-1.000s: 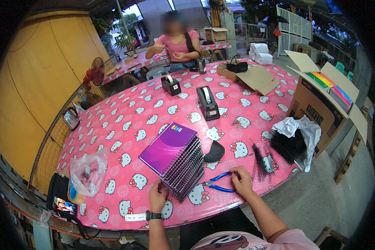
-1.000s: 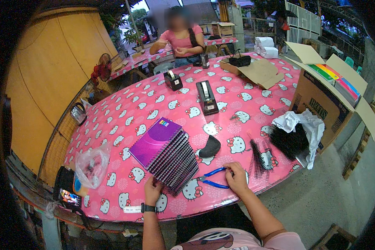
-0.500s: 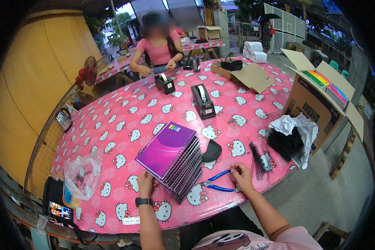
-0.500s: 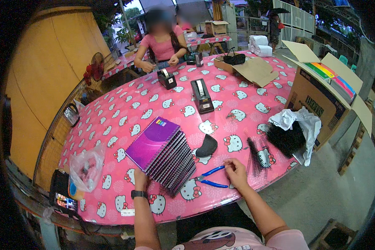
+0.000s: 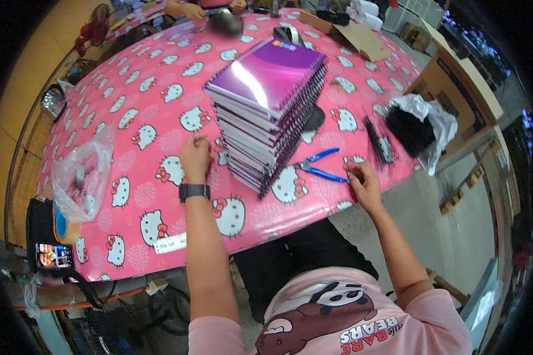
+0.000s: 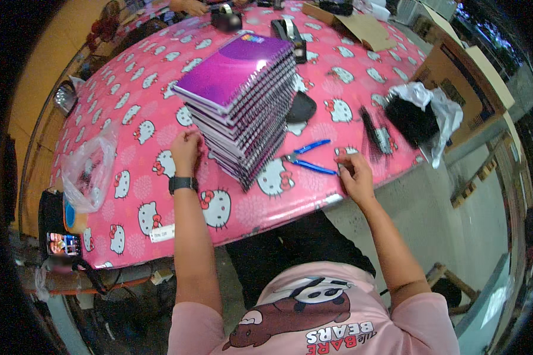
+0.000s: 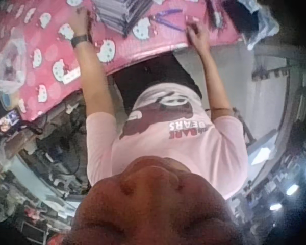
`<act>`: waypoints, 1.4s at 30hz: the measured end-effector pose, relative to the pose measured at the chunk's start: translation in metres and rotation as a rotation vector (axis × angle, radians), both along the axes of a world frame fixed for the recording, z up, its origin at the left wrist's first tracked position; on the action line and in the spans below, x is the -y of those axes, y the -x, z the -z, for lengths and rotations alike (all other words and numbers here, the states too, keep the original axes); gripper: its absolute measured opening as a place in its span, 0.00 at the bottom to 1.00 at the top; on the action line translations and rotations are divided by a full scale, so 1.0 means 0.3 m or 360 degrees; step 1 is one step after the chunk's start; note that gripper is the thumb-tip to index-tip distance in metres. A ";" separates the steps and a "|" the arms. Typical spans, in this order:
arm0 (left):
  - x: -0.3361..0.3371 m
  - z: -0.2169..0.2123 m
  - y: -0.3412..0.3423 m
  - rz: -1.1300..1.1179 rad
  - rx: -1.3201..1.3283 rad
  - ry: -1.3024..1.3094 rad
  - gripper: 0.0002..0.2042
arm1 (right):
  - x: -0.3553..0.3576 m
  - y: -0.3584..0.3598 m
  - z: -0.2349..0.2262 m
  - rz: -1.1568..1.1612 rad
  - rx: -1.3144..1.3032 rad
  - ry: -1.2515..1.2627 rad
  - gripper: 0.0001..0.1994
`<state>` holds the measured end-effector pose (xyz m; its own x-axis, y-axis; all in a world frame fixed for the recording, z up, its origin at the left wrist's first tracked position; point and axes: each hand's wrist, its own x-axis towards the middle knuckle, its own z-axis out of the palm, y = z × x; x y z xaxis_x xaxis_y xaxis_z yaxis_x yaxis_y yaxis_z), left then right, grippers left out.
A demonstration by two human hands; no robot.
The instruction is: The person uses blue pliers to trim the spiral binding of a stack of purple notebooks. They hold the stack with one hand and clip the metal coils with the other, working through the pile on a pink Hello Kitty tablecloth. The person occasionally pauses to adjust the stack or interact with a coworker across the table.
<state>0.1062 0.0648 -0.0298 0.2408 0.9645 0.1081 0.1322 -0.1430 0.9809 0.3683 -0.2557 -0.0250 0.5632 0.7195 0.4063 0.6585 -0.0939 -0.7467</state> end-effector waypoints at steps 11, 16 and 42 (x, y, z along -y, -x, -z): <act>0.015 -0.024 0.010 0.0040 -0.0046 -0.0023 0.09 | -0.003 0.072 -0.020 0.0285 0.0588 0.0111 0.09; 0.031 -0.022 -0.005 0.0108 -0.0036 -0.0079 0.10 | 0.009 0.067 -0.027 0.0287 0.0634 0.0105 0.09; 0.403 -0.705 0.082 0.0158 -0.0272 -0.0902 0.37 | -0.147 -0.037 -0.161 -0.0746 0.0810 0.0841 0.26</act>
<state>0.0817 -0.0562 0.1816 0.3863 0.7398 0.5509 0.2406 -0.6574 0.7141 0.3794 -0.2116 0.0233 0.0026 0.9972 0.0752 0.9580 0.0191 -0.2862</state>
